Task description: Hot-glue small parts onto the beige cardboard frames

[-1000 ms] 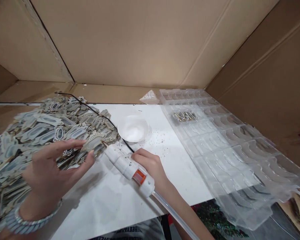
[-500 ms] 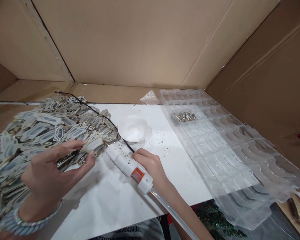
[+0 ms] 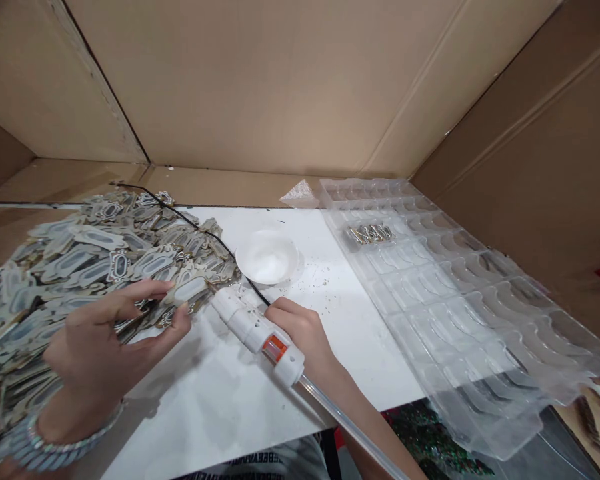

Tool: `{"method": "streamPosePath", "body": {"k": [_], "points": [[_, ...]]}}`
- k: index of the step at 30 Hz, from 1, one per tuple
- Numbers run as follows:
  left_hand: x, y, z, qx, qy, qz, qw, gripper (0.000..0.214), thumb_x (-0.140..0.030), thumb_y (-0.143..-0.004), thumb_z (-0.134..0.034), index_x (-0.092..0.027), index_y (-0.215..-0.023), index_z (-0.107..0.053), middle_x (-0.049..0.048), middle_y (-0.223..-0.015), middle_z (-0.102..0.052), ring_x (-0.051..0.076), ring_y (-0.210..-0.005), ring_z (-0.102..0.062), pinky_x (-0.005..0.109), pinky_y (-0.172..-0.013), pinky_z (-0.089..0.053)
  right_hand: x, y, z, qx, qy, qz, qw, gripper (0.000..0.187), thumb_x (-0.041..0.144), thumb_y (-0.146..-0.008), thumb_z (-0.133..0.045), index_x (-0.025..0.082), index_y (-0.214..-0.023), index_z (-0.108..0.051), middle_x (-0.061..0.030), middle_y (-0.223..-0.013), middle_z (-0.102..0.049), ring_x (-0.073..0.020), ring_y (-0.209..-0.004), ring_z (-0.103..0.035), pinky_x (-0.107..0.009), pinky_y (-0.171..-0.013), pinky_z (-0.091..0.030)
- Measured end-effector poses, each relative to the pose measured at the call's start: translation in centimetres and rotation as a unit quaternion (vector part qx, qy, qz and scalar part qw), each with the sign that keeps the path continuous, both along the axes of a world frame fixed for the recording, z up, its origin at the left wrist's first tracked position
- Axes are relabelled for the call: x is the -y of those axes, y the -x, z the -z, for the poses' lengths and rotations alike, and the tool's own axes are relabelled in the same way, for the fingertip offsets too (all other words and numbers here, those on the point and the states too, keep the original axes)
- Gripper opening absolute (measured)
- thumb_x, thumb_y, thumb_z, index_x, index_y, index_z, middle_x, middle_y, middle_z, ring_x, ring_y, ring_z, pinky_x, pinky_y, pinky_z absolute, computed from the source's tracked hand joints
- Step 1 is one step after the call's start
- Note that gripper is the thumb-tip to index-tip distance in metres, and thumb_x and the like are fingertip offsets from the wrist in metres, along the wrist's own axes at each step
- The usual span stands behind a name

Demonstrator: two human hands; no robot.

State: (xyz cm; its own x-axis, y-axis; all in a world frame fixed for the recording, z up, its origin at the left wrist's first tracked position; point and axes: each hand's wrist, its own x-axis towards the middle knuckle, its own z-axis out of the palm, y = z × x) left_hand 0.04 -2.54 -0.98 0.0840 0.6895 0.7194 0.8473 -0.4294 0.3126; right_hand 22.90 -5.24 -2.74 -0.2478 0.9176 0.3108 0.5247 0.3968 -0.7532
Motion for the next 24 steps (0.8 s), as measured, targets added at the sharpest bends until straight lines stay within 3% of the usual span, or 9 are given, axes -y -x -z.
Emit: {"method": "streamPosePath", "body": {"k": [10,15,20,24], "points": [[-0.5,0.4,0.6,-0.017,-0.063,0.021,0.998,0.031,-0.026,-0.078,-0.073,-0.026,-0.077,-0.043,-0.0055,-0.085,-0.077,0.016,-0.079,-0.075,0.027,-0.064,-0.061,0.1,0.0,-0.1,0.003,0.006,0.001,1.000,0.019,0.010,-0.077,-0.048,0.019,-0.061,-0.044,0.0019,-0.067,-0.048,-0.0087,-0.053,-0.045,-0.021,-0.049,-0.032],[-0.4,0.4,0.7,-0.006,-0.032,0.008,0.999,0.028,-0.024,-0.080,-0.071,-0.026,-0.076,-0.043,-0.0038,-0.087,-0.077,0.015,-0.083,-0.075,0.026,-0.071,-0.060,0.1,0.0,-0.1,0.000,0.006,0.001,1.000,0.019,0.009,-0.077,-0.048,0.019,-0.061,-0.044,0.0016,-0.067,-0.049,-0.0082,-0.053,-0.045,-0.020,-0.050,-0.031],[-0.9,0.8,1.1,0.021,-0.056,0.019,0.998,0.031,-0.028,-0.069,-0.079,-0.026,-0.071,-0.049,-0.0062,-0.080,-0.077,0.016,-0.075,-0.075,0.024,-0.063,-0.058,0.0,0.0,0.1,-0.003,-0.005,-0.003,1.000,0.018,0.009,-0.077,-0.048,0.019,-0.062,-0.045,0.0012,-0.067,-0.049,-0.0082,-0.053,-0.046,-0.020,-0.050,-0.031],[-0.8,0.9,1.2,0.043,-0.023,0.013,0.999,0.027,-0.028,-0.070,-0.079,-0.028,-0.074,-0.052,-0.0068,-0.080,-0.077,0.017,-0.078,-0.075,0.025,-0.066,-0.058,0.0,-0.1,0.2,-0.003,-0.001,-0.005,1.000,0.018,0.009,-0.077,-0.048,0.018,-0.062,-0.046,0.0007,-0.068,-0.050,-0.0085,-0.054,-0.047,-0.020,-0.050,-0.032]]}}
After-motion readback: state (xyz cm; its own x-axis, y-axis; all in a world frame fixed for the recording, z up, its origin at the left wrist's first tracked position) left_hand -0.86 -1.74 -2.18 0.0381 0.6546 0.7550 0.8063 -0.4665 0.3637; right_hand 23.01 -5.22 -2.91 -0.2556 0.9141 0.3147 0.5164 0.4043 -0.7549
